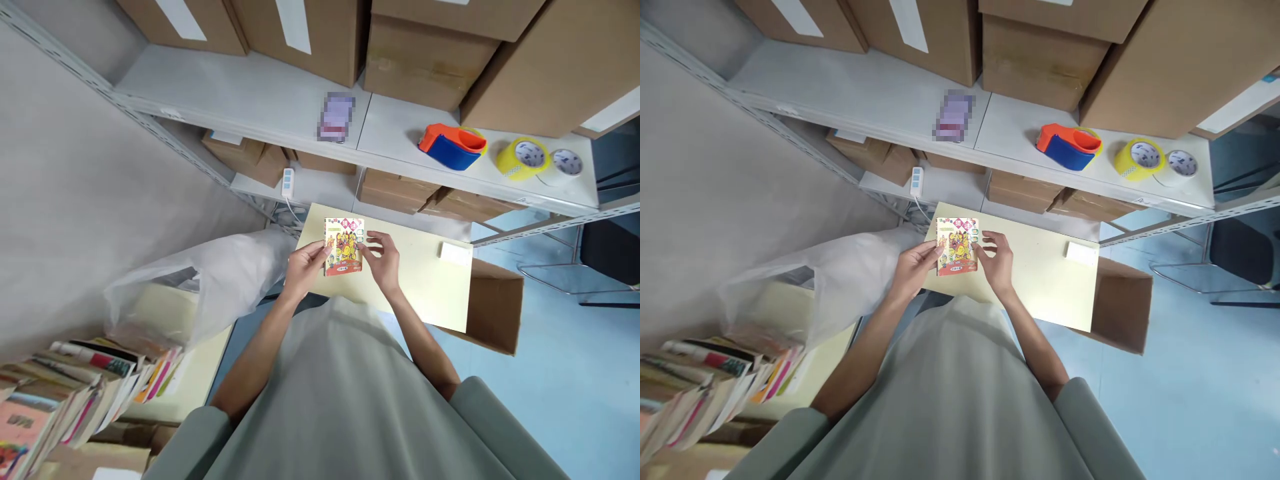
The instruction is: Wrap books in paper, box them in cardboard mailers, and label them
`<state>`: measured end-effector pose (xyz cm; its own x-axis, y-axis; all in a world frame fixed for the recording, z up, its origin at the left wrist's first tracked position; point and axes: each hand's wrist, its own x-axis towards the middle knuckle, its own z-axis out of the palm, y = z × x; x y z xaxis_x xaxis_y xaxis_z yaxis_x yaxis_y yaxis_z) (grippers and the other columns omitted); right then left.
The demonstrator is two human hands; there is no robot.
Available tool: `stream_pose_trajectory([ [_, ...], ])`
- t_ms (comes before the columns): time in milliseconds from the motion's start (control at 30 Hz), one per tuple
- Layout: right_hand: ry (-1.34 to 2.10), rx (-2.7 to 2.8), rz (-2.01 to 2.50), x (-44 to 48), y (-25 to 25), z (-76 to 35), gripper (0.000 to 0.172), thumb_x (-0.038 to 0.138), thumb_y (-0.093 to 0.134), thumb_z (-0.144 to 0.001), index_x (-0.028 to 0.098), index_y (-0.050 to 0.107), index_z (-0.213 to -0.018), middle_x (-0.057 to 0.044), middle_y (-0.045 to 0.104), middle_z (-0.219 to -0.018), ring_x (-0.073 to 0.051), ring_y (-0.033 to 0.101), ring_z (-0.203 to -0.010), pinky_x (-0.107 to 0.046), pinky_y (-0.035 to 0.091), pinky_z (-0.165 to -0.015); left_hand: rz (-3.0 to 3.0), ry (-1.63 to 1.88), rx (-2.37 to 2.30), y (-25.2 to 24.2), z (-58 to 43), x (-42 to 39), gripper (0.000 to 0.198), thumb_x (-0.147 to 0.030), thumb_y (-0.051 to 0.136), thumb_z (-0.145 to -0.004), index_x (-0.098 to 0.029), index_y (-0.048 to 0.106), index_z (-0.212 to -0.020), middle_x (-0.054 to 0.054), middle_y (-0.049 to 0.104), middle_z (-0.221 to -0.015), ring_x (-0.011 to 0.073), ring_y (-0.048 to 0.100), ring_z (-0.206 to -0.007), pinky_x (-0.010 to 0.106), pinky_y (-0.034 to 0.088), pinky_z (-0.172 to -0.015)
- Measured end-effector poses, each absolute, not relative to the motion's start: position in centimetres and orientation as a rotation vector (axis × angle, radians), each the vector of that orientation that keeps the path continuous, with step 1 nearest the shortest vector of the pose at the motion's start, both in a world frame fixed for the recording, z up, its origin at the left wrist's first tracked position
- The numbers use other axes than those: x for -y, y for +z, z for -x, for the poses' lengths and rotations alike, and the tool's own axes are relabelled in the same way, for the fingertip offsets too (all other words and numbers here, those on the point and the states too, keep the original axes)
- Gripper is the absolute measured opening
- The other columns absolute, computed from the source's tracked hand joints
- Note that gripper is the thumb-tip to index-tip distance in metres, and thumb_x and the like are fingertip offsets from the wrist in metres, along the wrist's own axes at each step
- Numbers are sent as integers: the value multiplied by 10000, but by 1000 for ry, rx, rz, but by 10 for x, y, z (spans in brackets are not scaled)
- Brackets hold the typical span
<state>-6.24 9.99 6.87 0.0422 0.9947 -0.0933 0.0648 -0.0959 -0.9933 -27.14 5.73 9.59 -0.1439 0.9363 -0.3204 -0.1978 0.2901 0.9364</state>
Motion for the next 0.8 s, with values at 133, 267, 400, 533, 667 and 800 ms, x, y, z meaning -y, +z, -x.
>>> stream_pose_trajectory([
  [133, 1194, 1349, 1329, -85, 86, 73, 439, 674, 750, -1002, 301, 849, -1212, -104, 809, -1378, -333, 759, -1308, -496, 675, -1103, -942, 1201, -1430, 93, 263, -62, 678, -742, 877, -855, -175, 871, -1226, 110, 876, -1220, 342, 805, -1221, 403, 659, -1040],
  [267, 1274, 1374, 1348, -75, 89, 91, 599, 743, 789, -952, 280, 831, -1329, -82, 843, -1334, -335, 836, -1190, -463, 732, -991, -1091, 1175, -1426, 92, 245, -56, 616, -688, 797, -955, -202, 855, -1331, 82, 858, -1313, 313, 814, -1217, 392, 671, -1045],
  [400, 1262, 1298, 1356, -77, 77, 92, 623, 782, 785, -930, 255, 850, -1256, -63, 874, -1200, -310, 857, -1064, -439, 724, -971, -1123, 1142, -1311, 87, 240, -46, 657, -666, 831, -936, -211, 820, -1410, 110, 792, -1471, 336, 777, -1340, 455, 645, -1161],
  [533, 1424, 1174, 1264, -84, 72, 75, 640, 825, 821, -855, 229, 873, -1083, -55, 884, -1035, -309, 850, -996, -426, 711, -928, -1114, 1174, -1398, 75, 258, -48, 713, -657, 892, -888, -241, 780, -1456, 143, 736, -1558, 354, 708, -1450, 493, 602, -1221],
  [667, 1641, 987, 1184, -87, 80, 60, 665, 797, 960, -703, 225, 872, -1030, -52, 879, -965, -303, 840, -934, -412, 703, -818, -894, 1139, -1405, 70, 276, -55, 798, -719, 984, -736, -180, 831, -1304, 187, 814, -1392, 377, 787, -1294, 522, 651, -1128],
  [800, 1704, 920, 1172, -85, 86, 56, 654, 780, 1008, -642, 227, 865, -963, -35, 862, -889, -256, 816, -812, -365, 668, -728, -761, 1045, -1322, 79, 281, -53, 724, -732, 1011, -683, -152, 873, -1092, 135, 884, -1055, 334, 850, -1034, 494, 708, -978],
])
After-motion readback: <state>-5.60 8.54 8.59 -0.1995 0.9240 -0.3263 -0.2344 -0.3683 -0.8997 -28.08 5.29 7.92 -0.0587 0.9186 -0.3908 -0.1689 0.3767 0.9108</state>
